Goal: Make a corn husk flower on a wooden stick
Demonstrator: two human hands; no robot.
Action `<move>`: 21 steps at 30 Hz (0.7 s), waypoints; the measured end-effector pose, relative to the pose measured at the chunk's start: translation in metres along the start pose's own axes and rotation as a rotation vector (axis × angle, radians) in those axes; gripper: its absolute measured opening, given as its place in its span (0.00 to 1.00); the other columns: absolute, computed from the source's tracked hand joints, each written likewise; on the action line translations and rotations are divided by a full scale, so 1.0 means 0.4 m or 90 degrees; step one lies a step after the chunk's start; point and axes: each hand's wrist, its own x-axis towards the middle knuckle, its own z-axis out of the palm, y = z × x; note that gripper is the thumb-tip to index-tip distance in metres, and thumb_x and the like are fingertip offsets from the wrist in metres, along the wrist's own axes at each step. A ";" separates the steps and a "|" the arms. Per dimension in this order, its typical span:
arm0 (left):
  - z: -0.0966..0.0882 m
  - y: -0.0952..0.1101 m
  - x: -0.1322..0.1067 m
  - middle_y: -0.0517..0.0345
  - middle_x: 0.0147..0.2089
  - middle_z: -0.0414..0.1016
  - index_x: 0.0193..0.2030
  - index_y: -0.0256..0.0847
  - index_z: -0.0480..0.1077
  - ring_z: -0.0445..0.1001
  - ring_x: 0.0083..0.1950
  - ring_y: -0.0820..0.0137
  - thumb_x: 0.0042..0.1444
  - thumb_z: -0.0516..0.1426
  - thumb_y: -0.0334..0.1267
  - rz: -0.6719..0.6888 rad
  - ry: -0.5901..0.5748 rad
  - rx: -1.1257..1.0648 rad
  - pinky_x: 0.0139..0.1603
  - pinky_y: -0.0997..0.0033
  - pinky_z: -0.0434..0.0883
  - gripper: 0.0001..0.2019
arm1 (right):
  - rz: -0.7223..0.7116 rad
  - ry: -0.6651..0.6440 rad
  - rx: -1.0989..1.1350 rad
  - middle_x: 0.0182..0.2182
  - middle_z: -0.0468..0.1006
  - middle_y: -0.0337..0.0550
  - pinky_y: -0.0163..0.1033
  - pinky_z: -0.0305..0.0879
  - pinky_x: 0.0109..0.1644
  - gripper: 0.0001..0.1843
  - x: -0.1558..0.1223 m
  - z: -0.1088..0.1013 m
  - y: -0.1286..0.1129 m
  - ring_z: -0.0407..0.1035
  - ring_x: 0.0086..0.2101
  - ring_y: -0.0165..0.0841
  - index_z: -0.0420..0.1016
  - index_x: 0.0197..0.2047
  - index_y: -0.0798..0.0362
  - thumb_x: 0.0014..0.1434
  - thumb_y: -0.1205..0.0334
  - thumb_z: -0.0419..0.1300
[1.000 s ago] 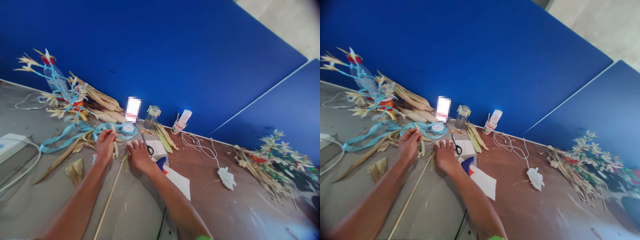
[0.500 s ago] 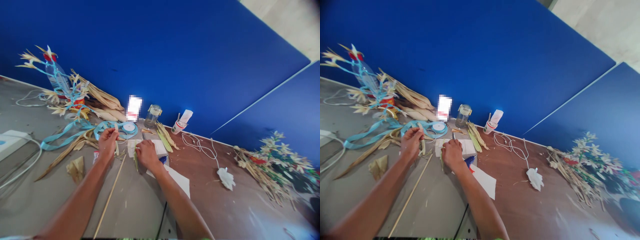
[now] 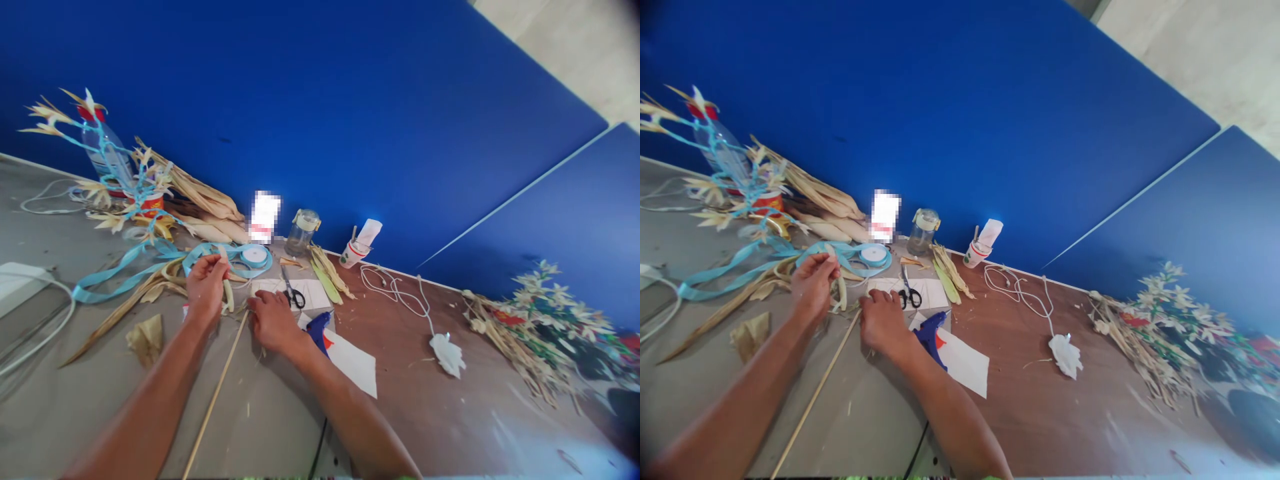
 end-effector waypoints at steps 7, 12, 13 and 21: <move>-0.016 0.005 0.027 0.66 0.22 0.68 0.30 0.40 0.68 0.64 0.22 0.78 0.44 0.63 0.37 0.089 0.061 -0.032 0.23 0.77 0.61 0.09 | -0.036 0.029 -0.008 0.55 0.66 0.52 0.49 0.58 0.56 0.23 0.043 0.024 -0.064 0.60 0.54 0.43 0.67 0.57 0.49 0.59 0.56 0.55; -0.023 0.017 0.029 0.67 0.21 0.66 0.30 0.39 0.67 0.63 0.21 0.79 0.47 0.61 0.36 0.128 0.113 -0.003 0.24 0.78 0.60 0.07 | -0.057 0.037 -0.015 0.48 0.72 0.51 0.49 0.56 0.58 0.14 0.088 0.045 -0.089 0.60 0.53 0.45 0.76 0.45 0.51 0.57 0.57 0.57; -0.024 0.021 0.028 0.67 0.21 0.66 0.30 0.39 0.67 0.63 0.21 0.79 0.47 0.61 0.36 0.128 0.118 0.001 0.24 0.78 0.60 0.06 | -0.039 0.035 -0.017 0.46 0.73 0.51 0.49 0.56 0.58 0.13 0.095 0.047 -0.088 0.61 0.53 0.45 0.76 0.43 0.53 0.56 0.58 0.58; -0.028 0.024 0.037 0.66 0.21 0.67 0.30 0.40 0.68 0.64 0.21 0.79 0.46 0.62 0.36 0.145 0.130 -0.020 0.22 0.78 0.61 0.07 | 0.127 0.110 0.092 0.50 0.70 0.56 0.44 0.61 0.55 0.16 0.128 0.005 -0.012 0.65 0.49 0.40 0.71 0.50 0.58 0.60 0.63 0.52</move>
